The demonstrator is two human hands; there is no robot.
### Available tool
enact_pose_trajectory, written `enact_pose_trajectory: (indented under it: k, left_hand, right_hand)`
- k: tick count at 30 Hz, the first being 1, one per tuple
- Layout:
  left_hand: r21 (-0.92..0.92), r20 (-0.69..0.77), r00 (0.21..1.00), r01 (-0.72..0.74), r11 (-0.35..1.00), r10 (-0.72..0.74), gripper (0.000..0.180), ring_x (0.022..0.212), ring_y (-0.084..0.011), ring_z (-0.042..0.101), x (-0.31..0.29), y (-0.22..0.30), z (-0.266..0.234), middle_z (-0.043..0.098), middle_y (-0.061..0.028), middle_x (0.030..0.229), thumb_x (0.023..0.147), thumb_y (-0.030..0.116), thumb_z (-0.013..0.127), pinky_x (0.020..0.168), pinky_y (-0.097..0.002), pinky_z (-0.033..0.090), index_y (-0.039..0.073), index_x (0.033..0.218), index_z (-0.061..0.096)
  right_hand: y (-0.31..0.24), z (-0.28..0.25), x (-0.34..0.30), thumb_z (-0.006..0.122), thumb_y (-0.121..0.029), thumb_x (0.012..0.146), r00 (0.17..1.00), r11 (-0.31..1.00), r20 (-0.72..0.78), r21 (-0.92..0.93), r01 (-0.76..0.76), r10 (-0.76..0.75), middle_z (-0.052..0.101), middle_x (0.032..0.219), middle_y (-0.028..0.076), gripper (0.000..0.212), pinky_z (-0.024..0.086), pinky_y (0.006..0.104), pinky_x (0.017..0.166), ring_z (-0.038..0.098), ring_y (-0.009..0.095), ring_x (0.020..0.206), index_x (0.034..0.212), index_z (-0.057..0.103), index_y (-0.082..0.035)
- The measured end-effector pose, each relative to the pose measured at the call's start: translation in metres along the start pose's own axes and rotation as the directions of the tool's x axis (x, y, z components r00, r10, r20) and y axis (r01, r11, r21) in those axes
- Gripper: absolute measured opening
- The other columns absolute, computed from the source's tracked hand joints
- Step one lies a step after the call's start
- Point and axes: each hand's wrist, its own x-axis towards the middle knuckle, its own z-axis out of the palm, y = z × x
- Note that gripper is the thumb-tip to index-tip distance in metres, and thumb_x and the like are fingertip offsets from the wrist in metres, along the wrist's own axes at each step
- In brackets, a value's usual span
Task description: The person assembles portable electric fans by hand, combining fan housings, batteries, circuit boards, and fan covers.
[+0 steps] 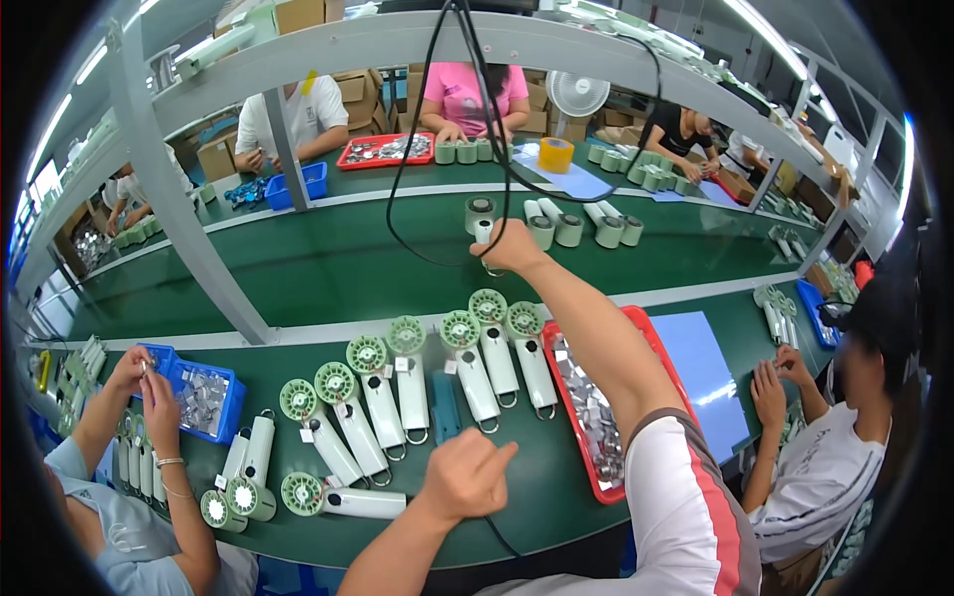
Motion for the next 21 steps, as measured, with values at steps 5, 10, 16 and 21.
enact_pose_trajectory:
  k: [5, 10, 16, 21]
  left_hand:
    - [0.040, 0.083, 0.996, 0.035, 0.999, -0.038, 0.040, 0.052, -0.0213, 0.047, -0.006, 0.001, -0.004, 0.050, -0.0025, 0.065, 0.056, 0.001, 0.063, 0.046, -0.0335, 0.037, -0.001, 0.092, 0.080]
    - [0.013, 0.115, 0.992, 0.055, 0.998, -0.056, 0.040, 0.053, -0.0204, 0.047, -0.006, -0.002, -0.005, 0.049, -0.0020, 0.065, 0.056, 0.002, 0.063, 0.047, -0.0331, 0.038, -0.003, 0.092, 0.079]
    - [-0.022, 0.123, 0.991, 0.050, 0.998, -0.047, 0.039, 0.053, -0.0200, 0.048, -0.002, 0.000, -0.002, 0.048, -0.0019, 0.065, 0.055, 0.002, 0.063, 0.048, -0.0325, 0.038, -0.004, 0.091, 0.079]
    - [-0.009, 0.116, 0.993, 0.011, 1.000, -0.010, 0.040, 0.053, -0.0202, 0.048, -0.006, 0.004, -0.002, 0.048, -0.0019, 0.064, 0.054, 0.001, 0.063, 0.048, -0.0327, 0.037, -0.004, 0.090, 0.079]
  right_hand:
    - [0.003, 0.039, 0.045, 0.079, -0.038, 0.080, 0.993, 0.998, 0.112, -0.050, 0.043, -0.037, 0.077, 0.101, 0.030, 0.045, 0.061, 0.0496, 0.093, 0.074, 0.045, 0.101, 0.096, 0.079, 0.004]
    - [0.009, 0.063, 0.064, 0.075, -0.038, 0.083, 0.989, 0.987, 0.133, -0.138, 0.087, -0.069, 0.077, 0.103, 0.029, 0.046, 0.061, 0.0493, 0.093, 0.074, 0.044, 0.102, 0.099, 0.079, 0.004]
    - [0.028, 0.070, 0.072, 0.076, -0.042, 0.084, 0.985, 0.978, 0.128, -0.159, 0.134, -0.114, 0.078, 0.102, 0.026, 0.047, 0.061, 0.0478, 0.092, 0.075, 0.043, 0.100, 0.101, 0.080, 0.002]
    - [0.003, 0.045, 0.056, 0.077, -0.060, 0.090, 0.915, 0.984, 0.361, -0.049, -0.172, 0.178, 0.080, 0.099, 0.020, 0.065, 0.063, 0.0434, 0.089, 0.078, 0.037, 0.096, 0.100, 0.080, 0.004]
